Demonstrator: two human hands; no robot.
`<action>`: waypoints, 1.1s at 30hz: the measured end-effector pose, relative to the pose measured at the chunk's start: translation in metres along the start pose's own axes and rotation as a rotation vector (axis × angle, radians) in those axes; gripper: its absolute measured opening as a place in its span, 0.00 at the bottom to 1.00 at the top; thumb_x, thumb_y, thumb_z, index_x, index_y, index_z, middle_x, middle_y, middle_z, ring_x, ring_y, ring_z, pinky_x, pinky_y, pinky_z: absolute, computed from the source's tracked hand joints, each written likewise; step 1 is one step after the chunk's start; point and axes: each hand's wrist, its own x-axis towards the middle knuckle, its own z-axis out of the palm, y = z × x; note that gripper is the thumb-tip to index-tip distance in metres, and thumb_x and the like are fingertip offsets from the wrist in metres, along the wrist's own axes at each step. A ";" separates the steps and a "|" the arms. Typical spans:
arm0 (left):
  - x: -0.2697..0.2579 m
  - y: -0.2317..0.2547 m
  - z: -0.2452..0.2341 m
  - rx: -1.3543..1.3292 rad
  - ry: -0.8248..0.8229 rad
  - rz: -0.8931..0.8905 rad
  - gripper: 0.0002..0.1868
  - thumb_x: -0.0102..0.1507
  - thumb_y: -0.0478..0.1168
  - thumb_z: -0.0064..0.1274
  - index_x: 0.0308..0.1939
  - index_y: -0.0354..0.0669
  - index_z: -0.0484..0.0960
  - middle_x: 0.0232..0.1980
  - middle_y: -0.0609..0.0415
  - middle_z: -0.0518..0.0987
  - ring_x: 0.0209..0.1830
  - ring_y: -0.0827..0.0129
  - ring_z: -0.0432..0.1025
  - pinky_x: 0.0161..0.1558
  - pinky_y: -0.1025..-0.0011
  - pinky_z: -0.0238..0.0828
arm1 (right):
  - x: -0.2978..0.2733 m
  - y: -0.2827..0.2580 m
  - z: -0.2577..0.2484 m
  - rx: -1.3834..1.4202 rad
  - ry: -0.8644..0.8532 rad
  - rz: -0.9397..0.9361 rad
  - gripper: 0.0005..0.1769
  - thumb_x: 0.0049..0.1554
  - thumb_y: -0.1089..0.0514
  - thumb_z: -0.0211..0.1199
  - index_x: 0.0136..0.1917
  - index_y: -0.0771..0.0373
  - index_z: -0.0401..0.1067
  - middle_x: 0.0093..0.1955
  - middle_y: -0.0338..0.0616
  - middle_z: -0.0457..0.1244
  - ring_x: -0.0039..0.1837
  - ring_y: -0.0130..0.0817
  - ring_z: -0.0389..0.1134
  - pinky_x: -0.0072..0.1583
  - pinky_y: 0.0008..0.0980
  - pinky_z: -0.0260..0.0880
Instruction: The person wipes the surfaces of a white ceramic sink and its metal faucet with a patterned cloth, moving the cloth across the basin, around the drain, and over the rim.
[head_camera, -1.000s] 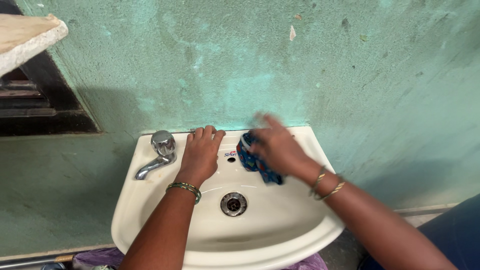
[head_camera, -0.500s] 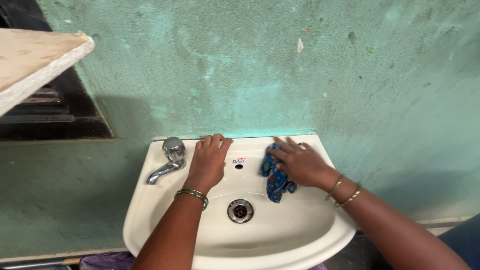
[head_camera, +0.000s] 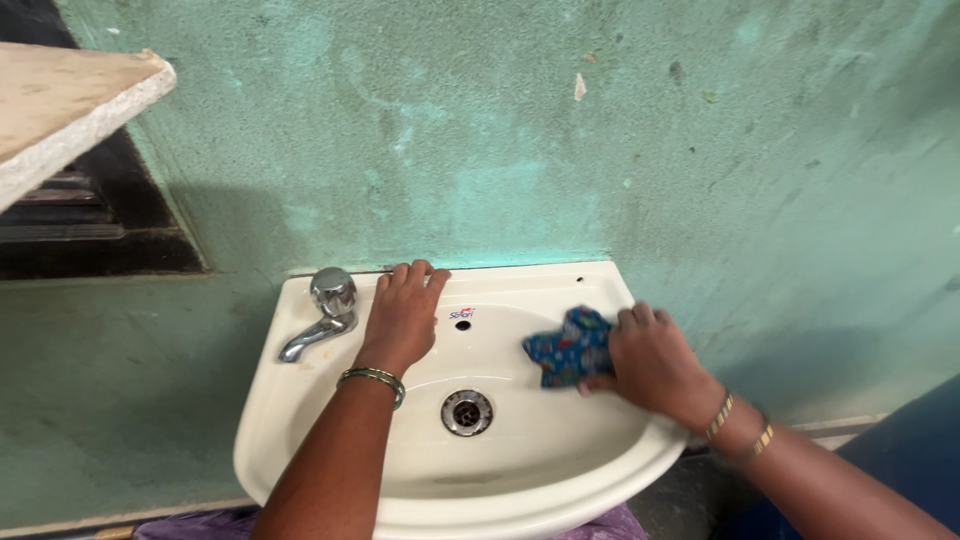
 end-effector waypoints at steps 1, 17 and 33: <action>0.000 0.000 0.000 0.002 0.001 0.002 0.32 0.54 0.32 0.63 0.64 0.46 0.75 0.58 0.54 0.71 0.61 0.61 0.64 0.62 0.59 0.59 | -0.012 -0.005 -0.002 -0.032 -0.009 -0.009 0.47 0.47 0.20 0.58 0.42 0.71 0.76 0.49 0.52 0.67 0.57 0.43 0.64 0.58 0.39 0.68; 0.002 0.000 0.005 0.049 0.013 0.005 0.32 0.54 0.30 0.61 0.64 0.45 0.75 0.58 0.53 0.71 0.60 0.60 0.65 0.62 0.59 0.59 | -0.002 0.044 -0.050 0.511 0.223 0.565 0.35 0.65 0.31 0.49 0.38 0.60 0.80 0.35 0.52 0.70 0.40 0.49 0.73 0.45 0.47 0.73; 0.015 -0.011 -0.026 -0.199 0.178 -0.088 0.23 0.58 0.38 0.63 0.58 0.46 0.79 0.56 0.52 0.75 0.58 0.57 0.68 0.63 0.59 0.63 | 0.077 0.028 0.055 0.524 0.341 0.082 0.34 0.57 0.52 0.63 0.73 0.65 0.62 0.73 0.64 0.57 0.72 0.58 0.60 0.70 0.47 0.62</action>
